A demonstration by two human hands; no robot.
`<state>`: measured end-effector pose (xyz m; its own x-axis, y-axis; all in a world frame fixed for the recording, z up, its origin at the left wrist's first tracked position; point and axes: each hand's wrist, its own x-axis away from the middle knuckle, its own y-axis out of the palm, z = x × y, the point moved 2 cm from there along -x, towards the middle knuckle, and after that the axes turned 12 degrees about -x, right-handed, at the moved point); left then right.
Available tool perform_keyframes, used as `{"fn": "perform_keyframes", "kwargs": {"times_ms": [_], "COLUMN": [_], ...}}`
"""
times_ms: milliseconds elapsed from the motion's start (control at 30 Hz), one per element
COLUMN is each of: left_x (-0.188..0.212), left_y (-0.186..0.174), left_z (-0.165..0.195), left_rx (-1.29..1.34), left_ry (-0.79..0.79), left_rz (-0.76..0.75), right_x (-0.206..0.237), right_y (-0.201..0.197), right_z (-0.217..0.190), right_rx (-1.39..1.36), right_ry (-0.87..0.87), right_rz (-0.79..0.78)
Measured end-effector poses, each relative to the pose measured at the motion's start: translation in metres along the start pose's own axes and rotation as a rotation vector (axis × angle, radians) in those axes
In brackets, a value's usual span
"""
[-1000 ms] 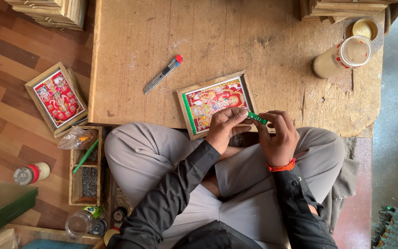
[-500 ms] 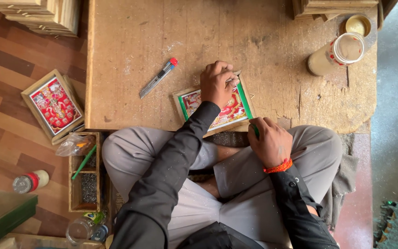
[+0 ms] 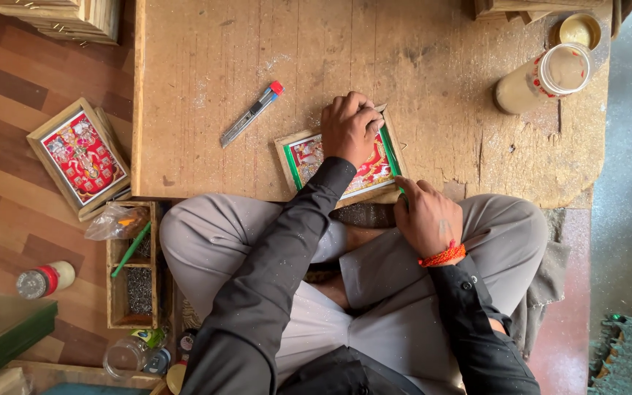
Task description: The person sits on the floor and assembles small wooden frames containing printed images. They apply green tape to the edges of each frame, use a utility knife to trim the tape, and then stack the finished frames.
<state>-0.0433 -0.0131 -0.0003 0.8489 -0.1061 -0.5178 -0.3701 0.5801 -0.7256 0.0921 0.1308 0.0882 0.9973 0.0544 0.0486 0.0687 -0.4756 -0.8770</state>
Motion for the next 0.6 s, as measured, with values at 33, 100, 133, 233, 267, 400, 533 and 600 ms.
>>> {"fn": "perform_keyframes", "kwargs": {"times_ms": [33, 100, 133, 233, 267, 400, 533, 600], "left_x": [0.001, 0.001, 0.001, 0.000, -0.001, -0.004, -0.008, -0.010], "left_y": [0.000, 0.001, 0.002, 0.003, 0.003, 0.009, 0.022, 0.026], "left_z": [0.000, 0.000, 0.000, 0.001, 0.001, -0.002, -0.011, -0.024], "left_rx": [-0.002, -0.012, -0.019, -0.058, -0.068, -0.083, -0.126, -0.145], "left_ry": [-0.003, -0.006, -0.008, 0.005, -0.012, -0.122, -0.101, -0.041], "left_rz": [-0.007, -0.010, -0.011, 0.004, -0.015, -0.064, -0.091, -0.119], "right_x": [0.000, -0.001, -0.002, -0.003, -0.003, -0.001, 0.002, 0.001], "right_y": [0.001, 0.003, 0.004, 0.010, 0.012, 0.013, 0.007, 0.004], "right_z": [0.000, 0.001, 0.000, -0.003, -0.005, -0.008, -0.007, -0.007], "right_rx": [0.003, 0.010, 0.024, 0.072, 0.093, 0.111, 0.015, -0.049], "right_ry": [0.005, 0.016, 0.010, 0.016, 0.031, -0.020, -0.055, -0.083], "right_rz": [-0.008, -0.024, -0.013, -0.004, -0.013, 0.015, 0.076, 0.128]}}
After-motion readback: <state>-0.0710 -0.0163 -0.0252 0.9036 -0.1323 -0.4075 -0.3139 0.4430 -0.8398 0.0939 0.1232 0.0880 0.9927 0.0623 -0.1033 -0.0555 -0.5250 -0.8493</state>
